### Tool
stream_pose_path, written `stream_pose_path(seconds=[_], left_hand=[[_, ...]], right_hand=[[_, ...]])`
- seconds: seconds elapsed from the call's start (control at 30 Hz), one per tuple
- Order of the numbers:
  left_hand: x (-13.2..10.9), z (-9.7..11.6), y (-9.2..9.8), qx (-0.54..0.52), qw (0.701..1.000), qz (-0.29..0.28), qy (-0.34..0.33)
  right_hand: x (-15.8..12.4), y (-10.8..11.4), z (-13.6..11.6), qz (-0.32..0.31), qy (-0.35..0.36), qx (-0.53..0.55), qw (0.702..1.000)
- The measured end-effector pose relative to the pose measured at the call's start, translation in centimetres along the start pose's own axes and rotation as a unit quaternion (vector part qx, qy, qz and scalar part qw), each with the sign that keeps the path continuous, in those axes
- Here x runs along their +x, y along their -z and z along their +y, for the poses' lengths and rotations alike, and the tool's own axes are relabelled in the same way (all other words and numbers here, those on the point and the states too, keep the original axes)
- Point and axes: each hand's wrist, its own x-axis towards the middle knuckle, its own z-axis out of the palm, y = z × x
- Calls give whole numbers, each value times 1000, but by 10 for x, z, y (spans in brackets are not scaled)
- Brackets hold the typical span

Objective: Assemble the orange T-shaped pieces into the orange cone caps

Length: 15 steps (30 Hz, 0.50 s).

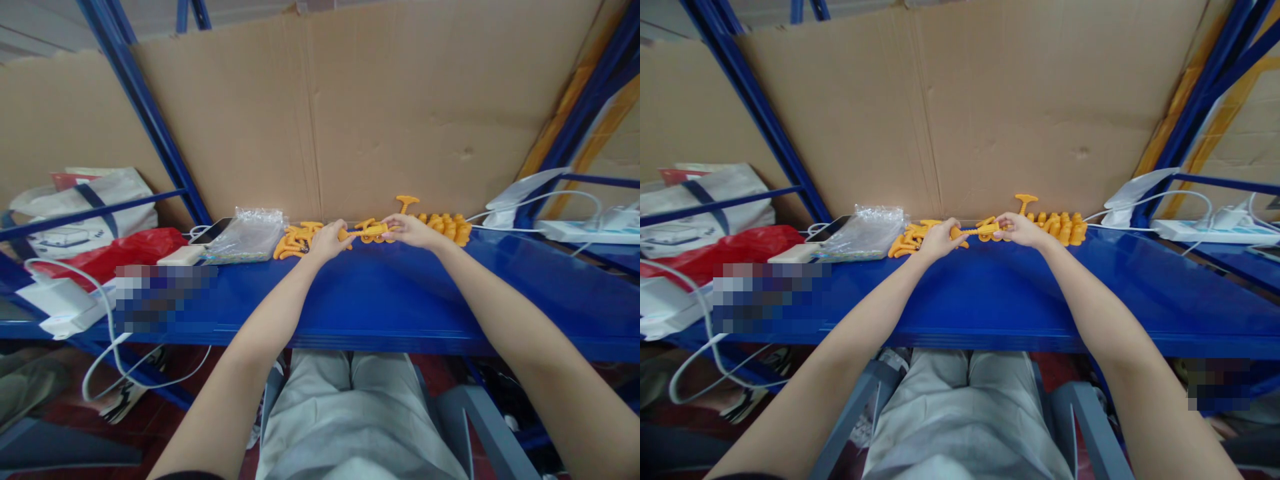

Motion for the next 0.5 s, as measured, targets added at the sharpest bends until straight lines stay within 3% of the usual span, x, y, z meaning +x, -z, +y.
stream_pose_path(seconds=[0.2, 0.5], left_hand=[[0, -3, 0, 1, 1000, 18, -9], [1, -6, -5, 10, 999, 27, -25]], right_hand=[[-6, -5, -10, -32, -72, 64, 995], [-8, -3, -7, -58, -77, 130, 987]])
